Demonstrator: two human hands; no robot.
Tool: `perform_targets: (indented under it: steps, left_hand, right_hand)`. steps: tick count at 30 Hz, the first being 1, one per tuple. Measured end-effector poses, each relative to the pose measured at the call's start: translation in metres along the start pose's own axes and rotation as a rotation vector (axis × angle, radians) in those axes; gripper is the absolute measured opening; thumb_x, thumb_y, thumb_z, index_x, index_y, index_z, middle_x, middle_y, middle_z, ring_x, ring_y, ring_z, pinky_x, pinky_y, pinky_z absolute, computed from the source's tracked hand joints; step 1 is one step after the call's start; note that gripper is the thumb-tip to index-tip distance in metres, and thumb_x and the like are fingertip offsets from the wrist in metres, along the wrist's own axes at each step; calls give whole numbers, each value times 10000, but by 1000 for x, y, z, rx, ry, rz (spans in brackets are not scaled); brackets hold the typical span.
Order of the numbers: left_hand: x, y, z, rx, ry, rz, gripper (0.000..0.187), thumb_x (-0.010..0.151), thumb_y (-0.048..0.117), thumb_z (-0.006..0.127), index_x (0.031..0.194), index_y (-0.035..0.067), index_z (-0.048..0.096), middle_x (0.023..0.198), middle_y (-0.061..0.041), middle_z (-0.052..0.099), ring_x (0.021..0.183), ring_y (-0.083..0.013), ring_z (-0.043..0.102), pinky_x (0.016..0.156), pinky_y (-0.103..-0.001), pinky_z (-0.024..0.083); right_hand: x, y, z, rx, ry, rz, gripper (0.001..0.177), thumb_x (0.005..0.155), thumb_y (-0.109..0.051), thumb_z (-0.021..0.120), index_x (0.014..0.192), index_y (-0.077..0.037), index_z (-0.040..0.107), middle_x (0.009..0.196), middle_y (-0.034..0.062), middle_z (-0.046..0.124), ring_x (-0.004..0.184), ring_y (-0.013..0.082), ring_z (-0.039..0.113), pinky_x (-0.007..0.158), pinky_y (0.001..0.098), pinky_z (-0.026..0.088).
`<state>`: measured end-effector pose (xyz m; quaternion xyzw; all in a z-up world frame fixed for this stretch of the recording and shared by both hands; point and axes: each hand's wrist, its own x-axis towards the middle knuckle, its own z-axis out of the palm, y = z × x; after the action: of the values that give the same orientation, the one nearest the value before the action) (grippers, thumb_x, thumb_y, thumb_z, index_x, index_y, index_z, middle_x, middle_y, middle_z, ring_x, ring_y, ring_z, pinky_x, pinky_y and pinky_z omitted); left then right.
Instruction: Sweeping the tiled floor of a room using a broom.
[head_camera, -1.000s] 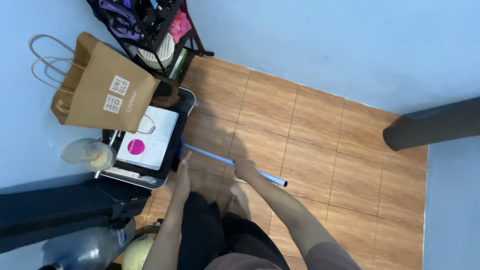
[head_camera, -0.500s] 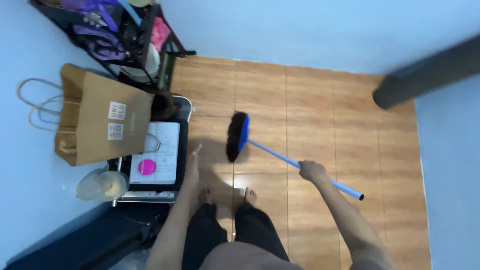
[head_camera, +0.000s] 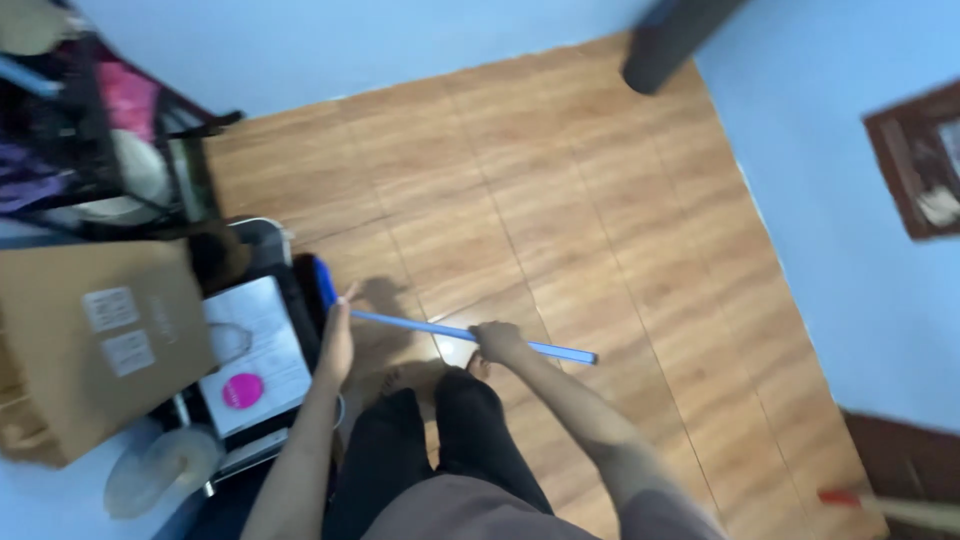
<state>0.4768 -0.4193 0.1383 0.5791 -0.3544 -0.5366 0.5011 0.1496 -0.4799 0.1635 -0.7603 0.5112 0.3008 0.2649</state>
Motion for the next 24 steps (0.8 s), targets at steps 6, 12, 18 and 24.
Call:
perform_targets:
  steps: [6, 12, 18, 24]
  left_hand:
    - [19, 21, 14, 54, -99, 46, 709, 1093, 543, 240, 1539, 28, 436, 1621, -166, 399, 1527, -269, 315, 1248, -397, 187]
    - [26, 40, 27, 143, -107, -48, 748, 1065, 592, 215, 1549, 67, 437, 1635, -167, 369, 1536, -286, 284, 1253, -412, 158]
    - [37, 43, 44, 112, -125, -77, 746, 1049, 592, 213, 1544, 88, 450, 1644, -129, 360, 1544, -269, 260, 1249, -408, 126]
    - [41, 31, 28, 102, -108, 19, 730, 1073, 581, 237, 1548, 63, 434, 1643, -147, 374, 1547, -266, 282, 1262, -400, 146]
  right_hand:
    - [-34, 88, 63, 122, -38, 173, 487, 899, -220, 610, 1379, -304, 619, 1202, 87, 720, 1098, 322, 702, 884, 506, 570]
    - [-115, 202, 45, 119, -26, 490, 424, 957, -236, 528, 1341, -360, 661, 1246, 95, 715, 1138, 320, 699, 945, 497, 562]
    - [-118, 175, 16, -39, 136, 540, 339, 936, -179, 572, 1252, -203, 692, 1073, 117, 766, 963, 319, 761, 804, 462, 614]
    - [-102, 134, -40, 42, 307, 342, 356, 902, -131, 570, 1241, -173, 672, 970, 136, 755, 880, 348, 749, 744, 503, 594]
